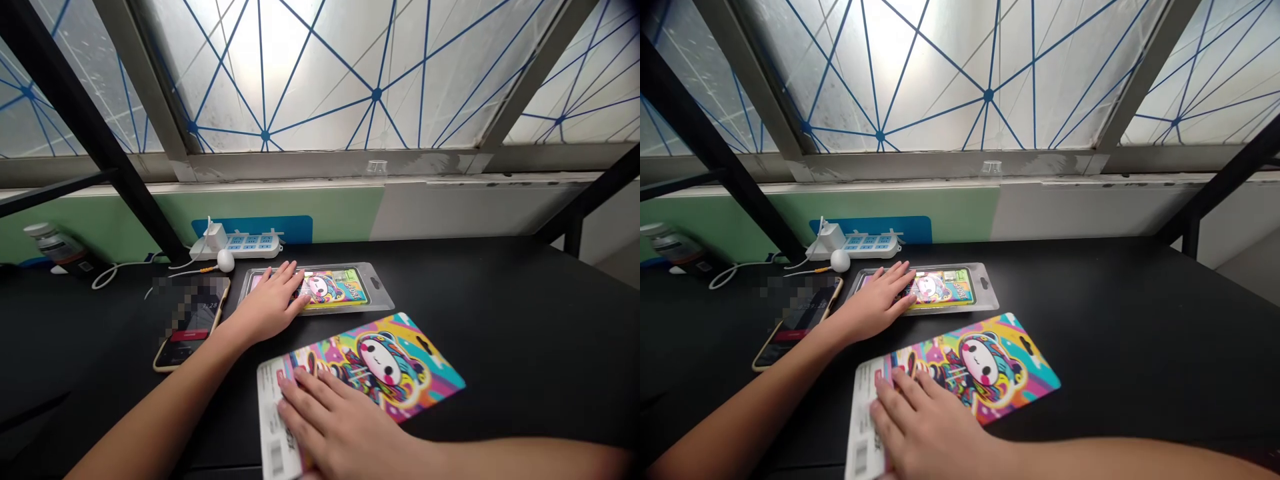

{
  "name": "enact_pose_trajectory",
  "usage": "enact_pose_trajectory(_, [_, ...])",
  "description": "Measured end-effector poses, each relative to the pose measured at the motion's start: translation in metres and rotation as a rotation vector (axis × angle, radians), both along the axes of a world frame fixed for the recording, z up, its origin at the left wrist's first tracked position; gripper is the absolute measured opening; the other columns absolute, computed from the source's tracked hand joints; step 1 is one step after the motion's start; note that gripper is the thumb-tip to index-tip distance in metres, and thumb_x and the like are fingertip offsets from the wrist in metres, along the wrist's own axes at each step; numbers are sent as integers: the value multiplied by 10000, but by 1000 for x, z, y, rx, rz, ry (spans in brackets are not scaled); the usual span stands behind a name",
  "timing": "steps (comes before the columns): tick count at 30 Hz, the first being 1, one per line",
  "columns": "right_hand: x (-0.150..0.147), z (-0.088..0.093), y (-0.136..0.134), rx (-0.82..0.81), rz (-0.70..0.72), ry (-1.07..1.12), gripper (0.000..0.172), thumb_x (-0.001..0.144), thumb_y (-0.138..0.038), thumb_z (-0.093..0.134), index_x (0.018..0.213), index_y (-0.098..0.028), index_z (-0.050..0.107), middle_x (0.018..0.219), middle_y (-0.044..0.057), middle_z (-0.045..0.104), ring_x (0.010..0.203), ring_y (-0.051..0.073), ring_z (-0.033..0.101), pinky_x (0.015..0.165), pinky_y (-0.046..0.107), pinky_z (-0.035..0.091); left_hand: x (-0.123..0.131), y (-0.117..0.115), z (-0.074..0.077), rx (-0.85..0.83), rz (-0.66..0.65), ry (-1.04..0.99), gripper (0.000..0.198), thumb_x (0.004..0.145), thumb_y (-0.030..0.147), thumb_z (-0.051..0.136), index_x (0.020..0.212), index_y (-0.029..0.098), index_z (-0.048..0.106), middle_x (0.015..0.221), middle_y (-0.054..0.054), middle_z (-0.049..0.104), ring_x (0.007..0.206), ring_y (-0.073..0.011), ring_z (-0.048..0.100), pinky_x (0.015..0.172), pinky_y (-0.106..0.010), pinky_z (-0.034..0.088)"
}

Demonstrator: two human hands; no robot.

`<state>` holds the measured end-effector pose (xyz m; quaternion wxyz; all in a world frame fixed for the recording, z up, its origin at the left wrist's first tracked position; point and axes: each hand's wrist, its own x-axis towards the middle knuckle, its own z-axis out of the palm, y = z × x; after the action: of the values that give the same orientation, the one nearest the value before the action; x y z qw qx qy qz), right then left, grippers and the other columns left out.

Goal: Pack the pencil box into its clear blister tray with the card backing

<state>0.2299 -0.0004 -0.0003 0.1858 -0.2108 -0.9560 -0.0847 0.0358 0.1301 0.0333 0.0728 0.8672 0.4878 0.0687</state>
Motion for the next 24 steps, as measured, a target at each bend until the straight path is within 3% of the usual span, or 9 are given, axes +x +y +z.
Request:
enact_pose_trajectory(2, [-15, 2, 15, -231, -31, -38, 669, 1021, -605, 408, 1449, -109, 544, 1500, 144, 569, 1369, 314, 540, 1148, 420, 421, 3, -2, -1, 19, -2, 4, 613, 1070, 483, 321, 1560, 125, 404, 1672, -168, 269, 1565, -316, 196, 1241, -564, 203])
enact_pose_trajectory(5, [-27, 13, 41, -459, -26, -28, 589, 1054, -503, 391, 1489, -122, 503, 1549, 139, 519, 1469, 274, 410, 1259, 421, 217, 7, -3, -3, 47, -5, 11, 596, 1071, 469, 333, 1550, 123, 415, 1665, -180, 285, 1559, -326, 214, 1234, -573, 216])
enact_pose_trajectory(7, [-29, 17, 53, -524, -11, -4, 542, 1053, -445, 419, 1482, -127, 513, 1542, 143, 526, 1480, 261, 388, 1267, 427, 173, 7, -3, -3, 61, -7, 17, 591, 1071, 465, 339, 1547, 124, 419, 1663, -180, 290, 1556, -326, 225, 1234, -566, 223])
enact_pose_trajectory(15, [-21, 15, 68, -604, 104, 32, 558, 1008, -451, 543, 1457, -118, 543, 1520, 150, 549, 1476, 251, 392, 1264, 389, 154, 6, -1, -7, 90, -14, 41, 614, 1072, 475, 329, 1560, 110, 402, 1664, -175, 293, 1554, -332, 232, 1233, -560, 240])
enact_pose_trajectory(24, [-18, 15, 90, -578, 229, -7, 580, 991, -462, 588, 1443, -101, 551, 1422, 159, 638, 1391, 268, 502, 1205, 392, 291, 7, 1, -5, 146, -3, 61, 572, 1076, 445, 328, 1521, 110, 463, 1640, -188, 350, 1533, -350, 290, 1208, -576, 293])
